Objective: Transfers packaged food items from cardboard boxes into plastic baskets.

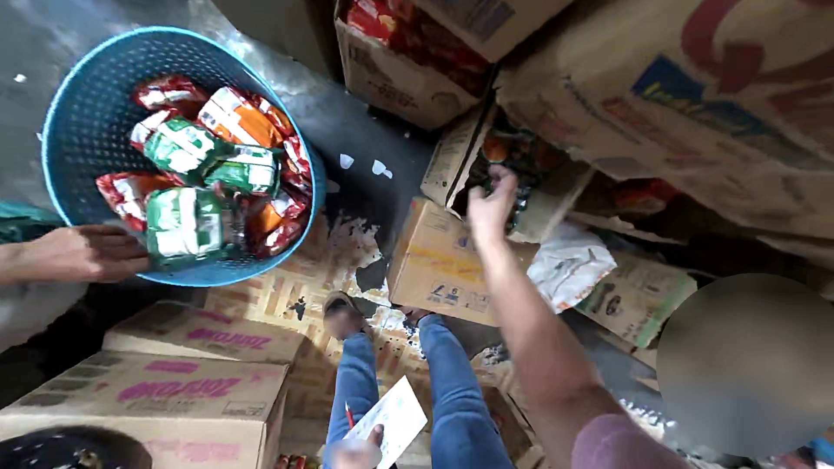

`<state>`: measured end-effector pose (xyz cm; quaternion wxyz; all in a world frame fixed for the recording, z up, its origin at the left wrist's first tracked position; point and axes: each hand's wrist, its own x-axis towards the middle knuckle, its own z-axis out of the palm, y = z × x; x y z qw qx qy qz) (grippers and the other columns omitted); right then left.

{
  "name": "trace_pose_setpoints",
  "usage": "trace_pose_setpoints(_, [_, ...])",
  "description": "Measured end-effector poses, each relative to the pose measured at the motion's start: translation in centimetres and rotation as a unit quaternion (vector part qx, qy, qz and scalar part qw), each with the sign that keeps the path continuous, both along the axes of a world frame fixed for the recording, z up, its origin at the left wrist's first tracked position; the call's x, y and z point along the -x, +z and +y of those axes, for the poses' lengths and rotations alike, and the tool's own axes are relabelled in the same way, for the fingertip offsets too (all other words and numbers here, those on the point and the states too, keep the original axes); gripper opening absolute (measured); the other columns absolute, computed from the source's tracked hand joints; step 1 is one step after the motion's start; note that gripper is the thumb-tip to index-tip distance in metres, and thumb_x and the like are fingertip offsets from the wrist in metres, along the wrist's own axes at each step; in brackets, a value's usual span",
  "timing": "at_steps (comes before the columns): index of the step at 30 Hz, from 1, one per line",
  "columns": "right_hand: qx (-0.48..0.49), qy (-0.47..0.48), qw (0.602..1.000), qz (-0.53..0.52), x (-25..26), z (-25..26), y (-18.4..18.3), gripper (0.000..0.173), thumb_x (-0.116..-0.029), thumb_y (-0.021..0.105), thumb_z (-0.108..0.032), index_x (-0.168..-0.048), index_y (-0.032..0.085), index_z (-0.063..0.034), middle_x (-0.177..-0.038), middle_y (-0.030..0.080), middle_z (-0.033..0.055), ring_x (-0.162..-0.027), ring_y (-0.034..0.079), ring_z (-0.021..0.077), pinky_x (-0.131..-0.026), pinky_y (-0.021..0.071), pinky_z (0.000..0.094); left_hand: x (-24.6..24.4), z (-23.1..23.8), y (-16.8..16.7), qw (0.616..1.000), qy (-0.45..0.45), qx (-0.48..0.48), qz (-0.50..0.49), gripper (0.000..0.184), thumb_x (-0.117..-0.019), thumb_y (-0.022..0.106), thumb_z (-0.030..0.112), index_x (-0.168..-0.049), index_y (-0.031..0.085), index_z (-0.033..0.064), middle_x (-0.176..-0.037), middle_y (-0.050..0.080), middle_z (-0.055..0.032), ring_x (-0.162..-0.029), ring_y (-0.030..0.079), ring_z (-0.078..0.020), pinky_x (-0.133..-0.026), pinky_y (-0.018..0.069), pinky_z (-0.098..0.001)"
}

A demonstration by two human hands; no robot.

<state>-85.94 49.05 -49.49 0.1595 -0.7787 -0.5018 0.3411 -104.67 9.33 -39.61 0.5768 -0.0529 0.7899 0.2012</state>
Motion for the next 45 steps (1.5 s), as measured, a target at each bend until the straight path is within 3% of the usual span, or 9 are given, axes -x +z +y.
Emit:
trace_pose_setpoints(4, [0.264,0.313,0.894,-0.184,-9.6,2.0,-7.0,0.064,-0.0893,0.070,-0.002,-0.149,0.052,-0.0122,-0.158,0.039,0.0257,-0.141,0.039,0.0539,-0.104,0.0384,0.0755,-0.1,0.0,-0.2,1.000,-0.019,0.004,0.010,0.016,-0.0858,0.076,0.000,-0.099,0.069,-0.0054,-0.078,0.074,-0.0031,-0.069,0.070,-0.0045,-0.072,0.0614,-0.0258])
trace_pose_setpoints(10, [0.265,0.467,0.780,-0.322,-10.2,2.4,-7.8,0.052,-0.0919,0.064,0.007,-0.140,0.062,-0.0127,-0.164,0.032,0.0202,-0.143,0.032,0.0567,-0.104,0.0328,0.0798,-0.5,-0.1,-0.4,1.000,-0.025,-0.009,0.010,0.014,-0.0859,0.076,-0.001,-0.098,0.070,-0.0047,-0.077,0.075,-0.0034,-0.067,0.071,-0.0048,-0.070,0.0615,-0.0254])
trace_pose_setpoints(17, [0.207,0.384,0.864,-0.252,-12.9,1.2,-6.4,0.042,-0.0883,0.074,-0.008,-0.129,0.068,-0.0009,-0.154,0.044,0.0268,-0.140,0.042,0.0514,-0.109,0.0390,0.0691,-0.2,-0.1,-0.3,1.000,-0.010,-0.008,0.008,0.013,-0.0853,0.075,-0.003,-0.097,0.070,-0.0045,-0.077,0.075,-0.0030,-0.067,0.071,-0.0056,-0.070,0.0623,-0.0258])
trace_pose_setpoints(22, [-0.015,0.232,0.964,-0.129,-9.9,-1.3,4.0,0.040,-0.0828,0.081,-0.020,-0.104,0.068,0.0111,-0.134,0.055,0.0346,-0.120,0.058,0.0491,-0.097,0.0494,0.0625,0.1,0.4,-0.2,1.000,0.001,-0.003,0.007,0.014,-0.0856,0.075,-0.002,-0.098,0.070,-0.0047,-0.078,0.075,-0.0036,-0.067,0.071,-0.0052,-0.071,0.0620,-0.0255])
trace_pose_setpoints(27, [-0.197,0.153,0.946,0.208,3.1,-4.2,10.2,0.024,-0.0771,0.083,-0.019,-0.085,0.065,-0.0046,-0.109,0.065,0.0106,-0.105,0.063,0.0148,-0.086,0.0571,0.0294,0.2,0.9,-0.1,1.000,-0.005,-0.004,0.007,0.014,-0.0848,0.076,-0.001,-0.097,0.070,-0.0042,-0.077,0.075,-0.0036,-0.067,0.071,-0.0054,-0.070,0.0620,-0.0252])
trace_pose_setpoints(30, [-0.123,0.086,0.882,0.447,15.9,-3.8,10.0,0.040,-0.0800,0.080,-0.003,-0.113,0.062,0.0092,-0.118,0.062,0.0213,-0.105,0.064,0.0223,-0.086,0.0582,0.0346,0.1,1.5,0.1,1.000,-0.011,-0.012,0.008,0.014,-0.0855,0.075,-0.002,-0.098,0.070,-0.0045,-0.077,0.075,-0.0024,-0.067,0.071,-0.0042,-0.069,0.0617,-0.0242])
trace_pose_setpoints(33, [-0.023,0.123,0.831,0.543,24.0,-2.4,9.0,0.078,-0.0887,0.076,-0.001,-0.152,0.033,0.0129,-0.148,0.044,0.0343,-0.136,0.050,0.0376,-0.111,0.0460,0.0442,0.3,2.5,0.4,0.999,-0.037,-0.003,0.008,0.015,-0.0852,0.076,0.000,-0.097,0.067,-0.0039,-0.079,0.074,-0.0005,-0.069,0.070,-0.0030,-0.073,0.0617,-0.0243])
trace_pose_setpoints(40, [-0.122,-0.017,0.942,0.311,9.7,-3.4,5.1,0.045,-0.1019,0.058,-0.011,-0.142,0.047,0.0047,-0.145,0.054,0.0201,-0.120,0.062,0.0202,-0.096,0.0548,0.0320,0.1,1.6,0.0,0.999,-0.032,0.006,0.012,0.015,-0.0859,0.075,-0.001,-0.098,0.068,-0.0054,-0.075,0.074,-0.0008,-0.066,0.069,-0.0023,-0.070,0.0610,-0.0235])
trace_pose_setpoints(45, [0.105,0.022,0.980,-0.166,-8.8,3.2,-4.4,0.064,-0.0937,0.069,-0.022,-0.147,0.047,0.0062,-0.153,0.042,0.0316,-0.144,0.039,0.0448,-0.118,0.0342,0.0547,0.1,1.2,-0.2,1.000,-0.027,0.011,-0.003,0.012,-0.0864,0.074,-0.001,-0.097,0.069,-0.0028,-0.075,0.074,-0.0008,-0.065,0.070,-0.0040,-0.068,0.0613,-0.0249])
